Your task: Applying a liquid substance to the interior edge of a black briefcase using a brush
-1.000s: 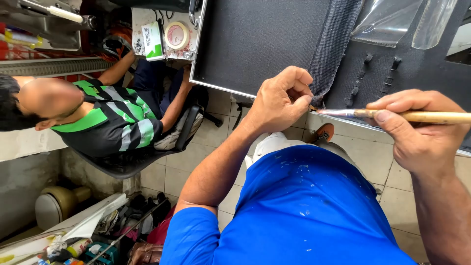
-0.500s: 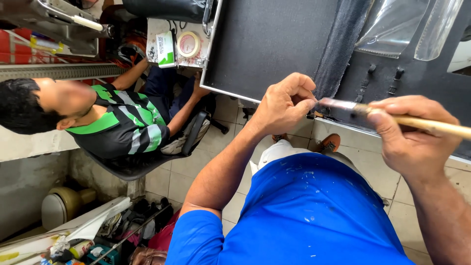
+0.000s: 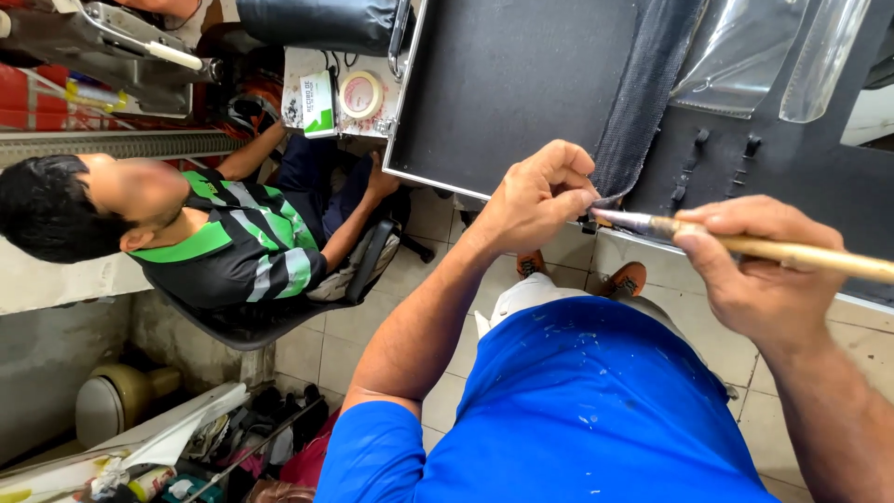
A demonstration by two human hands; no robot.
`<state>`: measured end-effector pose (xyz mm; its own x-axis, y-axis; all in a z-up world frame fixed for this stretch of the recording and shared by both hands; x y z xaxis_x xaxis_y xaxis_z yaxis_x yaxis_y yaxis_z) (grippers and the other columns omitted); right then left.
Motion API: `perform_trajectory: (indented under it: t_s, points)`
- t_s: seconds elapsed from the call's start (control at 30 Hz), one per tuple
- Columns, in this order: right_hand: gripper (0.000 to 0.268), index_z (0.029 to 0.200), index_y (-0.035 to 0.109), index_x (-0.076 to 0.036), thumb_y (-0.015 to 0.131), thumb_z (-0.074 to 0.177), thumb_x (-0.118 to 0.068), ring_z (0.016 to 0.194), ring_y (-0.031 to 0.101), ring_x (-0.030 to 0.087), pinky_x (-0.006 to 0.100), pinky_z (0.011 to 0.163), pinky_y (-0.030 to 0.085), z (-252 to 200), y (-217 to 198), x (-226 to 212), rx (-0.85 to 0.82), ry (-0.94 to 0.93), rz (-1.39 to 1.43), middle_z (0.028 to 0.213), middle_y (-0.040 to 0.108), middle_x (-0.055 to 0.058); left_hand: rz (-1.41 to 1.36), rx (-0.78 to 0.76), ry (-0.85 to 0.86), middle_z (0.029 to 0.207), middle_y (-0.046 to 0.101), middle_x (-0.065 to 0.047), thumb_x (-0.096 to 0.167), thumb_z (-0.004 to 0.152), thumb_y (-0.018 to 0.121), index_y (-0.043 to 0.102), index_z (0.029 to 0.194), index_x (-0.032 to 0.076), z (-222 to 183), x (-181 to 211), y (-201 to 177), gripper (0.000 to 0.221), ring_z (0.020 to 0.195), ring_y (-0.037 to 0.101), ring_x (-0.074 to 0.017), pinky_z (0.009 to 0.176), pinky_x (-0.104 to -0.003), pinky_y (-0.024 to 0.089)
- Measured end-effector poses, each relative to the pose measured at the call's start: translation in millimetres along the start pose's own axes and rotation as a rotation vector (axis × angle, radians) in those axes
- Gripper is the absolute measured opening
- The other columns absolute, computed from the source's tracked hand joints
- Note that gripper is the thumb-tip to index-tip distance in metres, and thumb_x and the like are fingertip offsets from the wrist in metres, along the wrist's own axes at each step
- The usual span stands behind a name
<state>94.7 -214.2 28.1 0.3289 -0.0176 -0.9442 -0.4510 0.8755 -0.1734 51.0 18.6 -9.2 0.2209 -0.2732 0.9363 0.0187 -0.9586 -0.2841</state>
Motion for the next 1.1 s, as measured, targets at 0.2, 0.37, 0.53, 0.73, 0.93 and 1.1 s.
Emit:
perform_trajectory:
  t_s: [0.2, 0.37, 0.53, 0.73, 0.93, 1.1]
  points:
    - [0.019, 0.101, 0.061, 0.004, 0.079, 0.098, 0.009, 0.094, 0.075, 0.032, 0.035, 0.085, 0.060, -3.2, 4.1, -5.8, 0.022, -0.043, 0.002, 0.103, 0.070, 0.029, -0.242, -0.057, -0.092, 0.096, 0.079, -0.015, 0.020, 0.100, 0.051, 0.055, 0.116, 0.008, 0.1, -1.5, -1.1, 0.020, 0.081, 0.077, -0.0192, 0.074, -0.029, 0.064]
    - [0.024, 0.108, 0.057, 0.007, 0.078, 0.105, 0.018, 0.102, 0.074, 0.036, 0.039, 0.093, 0.061, 2.7, -7.2, 0.4, 0.082, -0.137, -0.031, 0.109, 0.068, 0.031, -0.130, 0.000, -0.128, 0.092, 0.080, -0.005, 0.025, 0.090, 0.061, 0.056, 0.116, 0.010, -4.3, 11.9, -3.7, 0.030, 0.075, 0.066, -0.0123, 0.074, -0.027, 0.058]
    - [0.023, 0.109, 0.052, 0.003, 0.071, 0.105, 0.016, 0.110, 0.072, 0.036, 0.038, 0.099, 0.062, 2.5, -21.7, -1.0, -0.064, -0.071, -0.019, 0.113, 0.066, 0.028, 0.032, 0.065, 0.006, 0.087, 0.081, 0.001, 0.015, 0.084, 0.066, 0.052, 0.115, 0.012, -8.3, 14.0, 1.2, 0.034, 0.073, 0.068, -0.0119, 0.070, -0.027, 0.055]
    - [0.022, 0.100, 0.056, 0.005, 0.075, 0.100, 0.016, 0.107, 0.073, 0.033, 0.037, 0.094, 0.058, 16.6, -16.6, -5.3, -0.166, -0.018, -0.124, 0.112, 0.070, 0.026, 0.008, 0.086, 0.048, 0.085, 0.080, 0.001, 0.014, 0.085, 0.066, 0.052, 0.114, 0.013, -8.5, 8.2, 1.1, 0.033, 0.068, 0.064, -0.0114, 0.070, -0.028, 0.054]
    - [0.017, 0.096, 0.058, 0.004, 0.073, 0.098, 0.011, 0.100, 0.071, 0.028, 0.035, 0.094, 0.056, 18.9, -12.4, -7.7, -0.246, 0.050, -0.139, 0.113, 0.071, 0.024, 0.028, 0.081, 0.090, 0.087, 0.081, 0.000, 0.014, 0.087, 0.066, 0.050, 0.114, 0.014, -10.2, 9.9, 0.2, 0.032, 0.065, 0.064, -0.0120, 0.067, -0.028, 0.053]
    - [0.024, 0.105, 0.054, 0.008, 0.075, 0.103, 0.019, 0.104, 0.073, 0.035, 0.039, 0.093, 0.058, 19.6, -7.0, -9.9, -0.138, -0.045, -0.146, 0.109, 0.069, 0.029, 0.014, 0.109, 0.118, 0.086, 0.080, 0.001, 0.014, 0.085, 0.064, 0.051, 0.112, 0.014, -10.1, 8.0, 0.1, 0.031, 0.063, 0.061, -0.0123, 0.067, -0.028, 0.053]
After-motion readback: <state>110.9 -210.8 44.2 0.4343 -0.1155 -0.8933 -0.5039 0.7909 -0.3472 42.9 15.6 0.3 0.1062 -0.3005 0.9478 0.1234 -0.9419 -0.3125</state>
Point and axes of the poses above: each hand's wrist, its own z-axis towards the middle knuckle, its own y-axis out of the palm, x = y × z, the point moved 5 cm from there along z, towards the middle knuckle
